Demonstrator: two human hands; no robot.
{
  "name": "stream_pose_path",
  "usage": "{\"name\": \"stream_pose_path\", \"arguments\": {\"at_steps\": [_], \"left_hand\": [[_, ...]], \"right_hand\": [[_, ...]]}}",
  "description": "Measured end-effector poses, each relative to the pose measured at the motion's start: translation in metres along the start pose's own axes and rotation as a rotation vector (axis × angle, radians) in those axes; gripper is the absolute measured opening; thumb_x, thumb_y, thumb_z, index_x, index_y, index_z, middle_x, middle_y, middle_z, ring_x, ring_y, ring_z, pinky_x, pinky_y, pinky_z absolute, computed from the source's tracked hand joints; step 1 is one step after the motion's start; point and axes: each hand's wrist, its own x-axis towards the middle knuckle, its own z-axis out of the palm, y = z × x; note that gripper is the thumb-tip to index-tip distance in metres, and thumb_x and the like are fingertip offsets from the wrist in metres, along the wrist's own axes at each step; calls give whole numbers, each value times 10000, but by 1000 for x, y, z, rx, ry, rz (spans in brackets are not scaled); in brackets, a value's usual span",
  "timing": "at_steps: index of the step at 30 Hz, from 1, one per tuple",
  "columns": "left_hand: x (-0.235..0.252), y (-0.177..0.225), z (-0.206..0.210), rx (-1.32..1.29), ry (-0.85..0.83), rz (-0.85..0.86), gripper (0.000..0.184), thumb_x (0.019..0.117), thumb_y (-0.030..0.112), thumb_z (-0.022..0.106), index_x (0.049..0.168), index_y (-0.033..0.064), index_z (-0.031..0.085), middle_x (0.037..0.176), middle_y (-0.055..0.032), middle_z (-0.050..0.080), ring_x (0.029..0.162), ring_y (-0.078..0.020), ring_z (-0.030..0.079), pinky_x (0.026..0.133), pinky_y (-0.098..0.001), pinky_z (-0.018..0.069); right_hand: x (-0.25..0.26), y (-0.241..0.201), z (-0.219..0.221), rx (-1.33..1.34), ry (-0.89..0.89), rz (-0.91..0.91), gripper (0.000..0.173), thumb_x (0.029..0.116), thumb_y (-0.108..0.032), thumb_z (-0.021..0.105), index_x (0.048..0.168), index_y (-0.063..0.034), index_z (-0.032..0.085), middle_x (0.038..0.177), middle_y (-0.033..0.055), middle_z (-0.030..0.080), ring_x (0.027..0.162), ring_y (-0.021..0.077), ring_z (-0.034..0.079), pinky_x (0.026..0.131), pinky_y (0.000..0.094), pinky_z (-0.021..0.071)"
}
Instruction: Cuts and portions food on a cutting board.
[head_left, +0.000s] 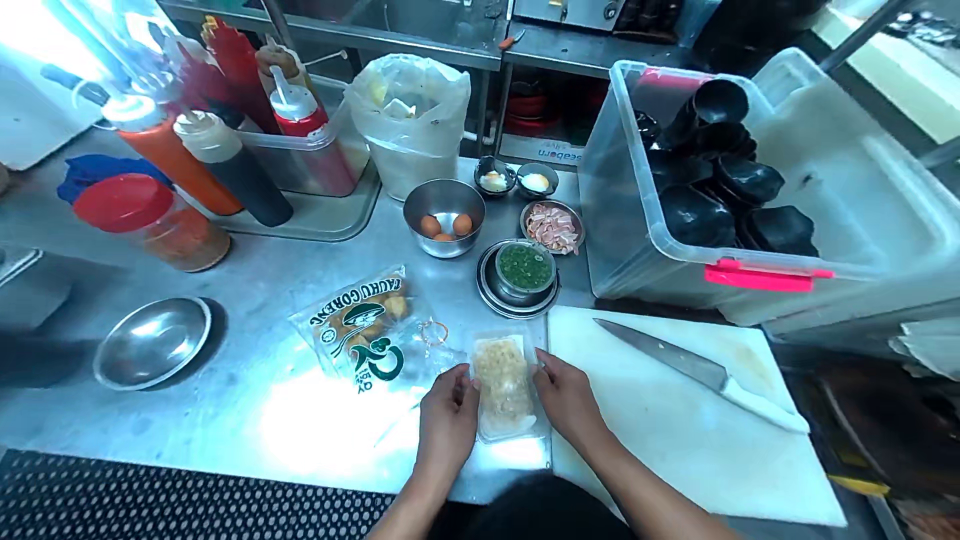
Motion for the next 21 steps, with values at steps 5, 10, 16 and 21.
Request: {"name": "stream_pose_path", "arguments": {"at_steps": [5,10,16,21], "left_hand": [[-11,-1,1,130,-13,42,355,1026,203,542,1320,32,640,1025,-73,722,773,-133,693,754,-327,608],[-13,-7,14,290,19,122,435,1062,210,465,1432,-4,546,1043,-130,726,862,-226,714,862,-431,597],[-41,-1,-3,106,-131,-56,486,1041,315,566,1424,16,554,1131,-139,712,805,-215,720,763,-436,624],[-87,-9,-12,-37,-261,-149,480,1031,276,599,1417,-3,537,1135,-140,710,768,-219,734,705,-414,645]], "right_hand": [[-24,6,10,18,-21,39,467,1069,-256,435,1498,-93,523,934,102,706,796,214,667,798,414,563],[-20,12,21,-72,-35,-10,524,1103,-316,328,1593,-137,379,1128,150,723,1024,287,708,951,484,544],[-70,39,29,282,238,-91,531,1058,-337,478,1512,-63,489,1204,145,668,1005,233,675,915,440,564],[-179,91,42,503,368,-153,307,974,-86,602,1243,35,686,980,133,720,773,168,688,704,347,605]]}}
